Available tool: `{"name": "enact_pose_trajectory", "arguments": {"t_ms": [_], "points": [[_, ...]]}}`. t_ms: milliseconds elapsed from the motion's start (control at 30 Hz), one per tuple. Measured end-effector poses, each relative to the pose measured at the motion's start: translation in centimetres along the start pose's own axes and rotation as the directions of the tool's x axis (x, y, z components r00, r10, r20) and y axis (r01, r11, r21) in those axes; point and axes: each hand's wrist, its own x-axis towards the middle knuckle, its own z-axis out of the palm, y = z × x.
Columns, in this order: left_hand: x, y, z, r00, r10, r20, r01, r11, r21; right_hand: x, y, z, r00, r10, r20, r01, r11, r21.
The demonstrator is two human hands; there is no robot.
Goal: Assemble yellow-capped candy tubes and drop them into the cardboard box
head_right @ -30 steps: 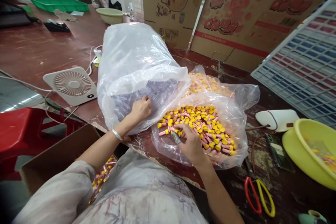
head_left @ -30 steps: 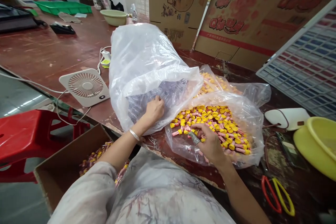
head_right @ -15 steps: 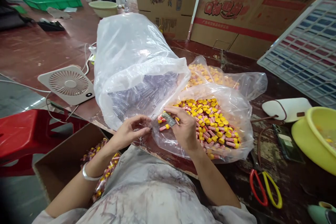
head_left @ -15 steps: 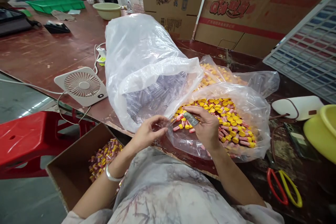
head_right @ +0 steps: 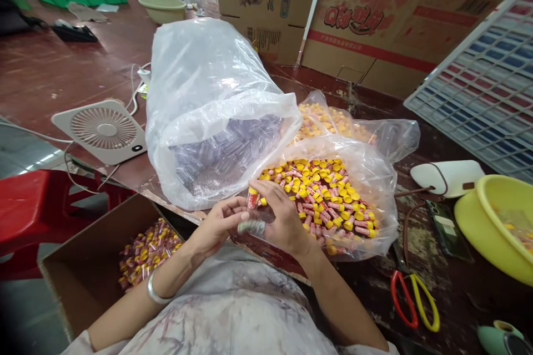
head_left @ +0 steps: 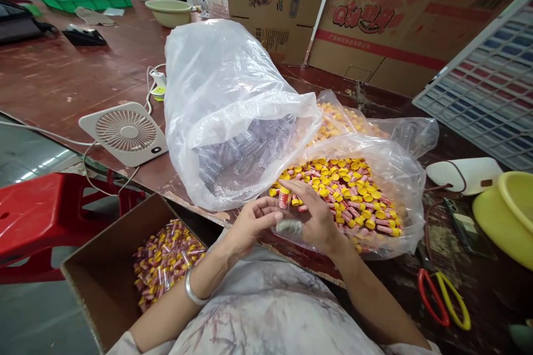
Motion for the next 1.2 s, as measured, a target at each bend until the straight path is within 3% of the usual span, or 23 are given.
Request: {"name": "enact_pose_trajectory", "arguments": {"t_ms": [133, 233, 333, 400, 467, 533, 600, 667, 800, 867, 933, 1033, 1133, 1200], "points": [[0.2, -0.2, 0.6, 0.999, -0.024, 0.023, 0.024, 1.0, -0.004, -0.9, 0.0, 1.2, 0.999, -0.044, -0.032, 0.036, 0.977, -0.212], [1.1, 0.4, 1.0, 0.994, -0.03, 0.106, 0.024, 0.998, 0.053, -1.0, -0.1, 1.5, 0.997, -0.06, -0.054, 0.044, 0.964, -0.261], [3.4, 1.9, 0.4, 0.991, -0.003, 0.132, -0.039, 0.949, 0.312, -0.8, 0.4, -0.1, 0.997, -0.013, 0.074, 0.03, 0.969, -0.245], [5.9, 3.5, -0.7, 0.986, 0.164, 0.03, -0.144, 0.747, 0.649, -0.8, 1.5, -1.8, 0.996, 0.058, 0.072, -0.038, 0.965, -0.258], [8.7, 5.1, -2.1, 0.927, 0.368, -0.069, -0.081, 0.376, 0.923, -1.2, 2.9, -3.3, 0.989, 0.149, -0.022, -0.148, 0.942, -0.302], [11.4, 6.1, -3.2, 0.888, 0.442, -0.123, 0.086, 0.103, 0.991, -1.8, 4.1, -3.8, 0.973, 0.231, -0.022, -0.223, 0.903, -0.367], [13.5, 6.4, -3.9, 0.898, 0.411, -0.158, 0.173, 0.0, 0.985, -2.4, 4.8, -3.2, 0.947, 0.307, 0.094, -0.23, 0.853, -0.469], [14.7, 6.1, -4.1, 0.907, 0.387, -0.168, 0.185, -0.007, 0.983, -2.6, 5.1, -1.9, 0.912, 0.373, 0.171, -0.208, 0.779, -0.591], [13.9, 5.8, -4.3, 0.917, 0.374, -0.139, 0.148, 0.004, 0.989, -2.5, 5.3, -0.1, 0.895, 0.435, 0.104, -0.246, 0.672, -0.699], [12.0, 6.2, -4.7, 0.931, 0.358, -0.074, 0.062, 0.046, 0.997, -2.4, 5.6, -0.2, 0.899, 0.431, 0.083, -0.262, 0.679, -0.686], [9.6, 6.4, -5.1, 0.938, 0.345, 0.03, -0.086, 0.148, 0.985, -2.4, 5.8, -0.7, 0.902, 0.42, 0.096, -0.25, 0.692, -0.677], [6.0, 6.2, -5.6, 0.928, 0.348, 0.134, -0.251, 0.318, 0.914, -2.4, 6.0, -1.1, 0.887, 0.415, 0.202, -0.171, 0.701, -0.692], [3.5, 5.4, -5.6, 0.936, 0.334, 0.113, -0.251, 0.405, 0.879, -2.5, 6.1, -1.0, 0.864, 0.431, 0.261, -0.131, 0.692, -0.71], [2.4, 4.7, -5.5, 0.944, 0.317, 0.092, -0.234, 0.449, 0.862, -2.8, 6.3, -1.1, 0.876, 0.415, 0.245, -0.133, 0.696, -0.705]]}}
